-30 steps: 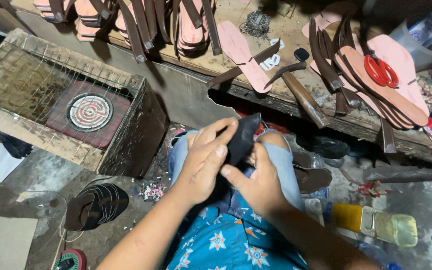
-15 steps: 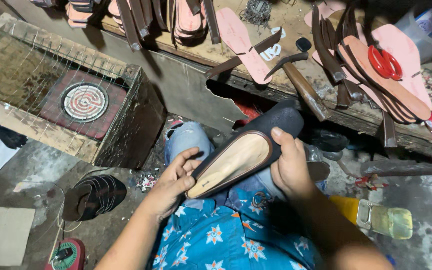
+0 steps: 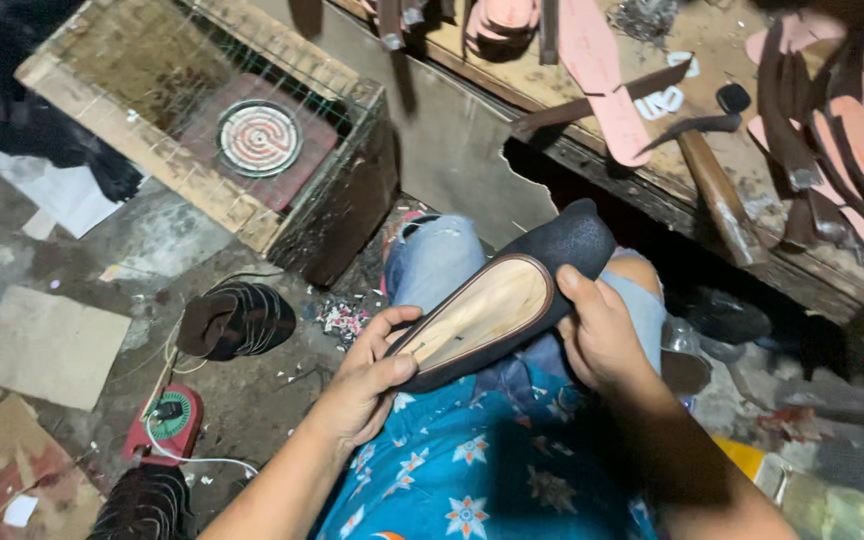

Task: The person sits on the floor of a shoe workshop and hammers an insole onto a wooden shoe last, then pulls a black shoe upper over the last and works it into place by hand, using pliers to grip the material and a hammer to set it, before holding up the lasted shoe.

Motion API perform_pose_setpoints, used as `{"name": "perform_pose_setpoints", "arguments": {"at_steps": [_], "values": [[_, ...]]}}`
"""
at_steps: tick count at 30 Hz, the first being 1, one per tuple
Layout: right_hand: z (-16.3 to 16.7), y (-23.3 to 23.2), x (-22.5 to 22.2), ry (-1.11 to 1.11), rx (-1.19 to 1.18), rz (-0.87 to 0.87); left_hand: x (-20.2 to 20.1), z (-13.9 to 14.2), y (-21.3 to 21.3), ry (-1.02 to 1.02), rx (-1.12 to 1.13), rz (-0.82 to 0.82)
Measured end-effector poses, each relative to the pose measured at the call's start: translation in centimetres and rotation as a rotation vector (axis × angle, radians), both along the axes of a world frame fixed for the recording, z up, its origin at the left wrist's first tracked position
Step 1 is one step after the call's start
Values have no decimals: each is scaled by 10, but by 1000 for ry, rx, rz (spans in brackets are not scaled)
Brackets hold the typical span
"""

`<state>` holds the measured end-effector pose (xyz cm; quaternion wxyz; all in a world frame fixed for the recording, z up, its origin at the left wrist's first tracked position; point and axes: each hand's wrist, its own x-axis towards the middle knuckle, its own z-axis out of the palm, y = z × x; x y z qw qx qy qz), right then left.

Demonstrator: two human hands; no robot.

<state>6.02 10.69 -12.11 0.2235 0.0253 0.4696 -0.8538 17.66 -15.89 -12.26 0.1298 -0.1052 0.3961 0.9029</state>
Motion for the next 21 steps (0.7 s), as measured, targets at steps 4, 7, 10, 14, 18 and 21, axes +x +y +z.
{"name": "perform_pose_setpoints", "arguments": {"at_steps": [4, 7, 10, 14, 18, 21], "values": [[-7, 13, 1, 211, 307, 191, 10, -1, -43, 100, -105, 281], [-8, 35, 13, 332, 788, 237, 21, -3, -90, 155, -152, 552], [-10, 50, 27, 393, 1230, 232, 30, -4, -139, 246, -297, 847], [-21, 56, 42, 705, 1275, 99, 36, -10, -187, 148, -374, 1145], [-35, 57, 43, 635, 1277, 58, 25, -20, -206, -62, -528, 1288], [-61, 36, 18, 572, 1261, 75, 8, -27, -217, -186, -470, 1190]]}}
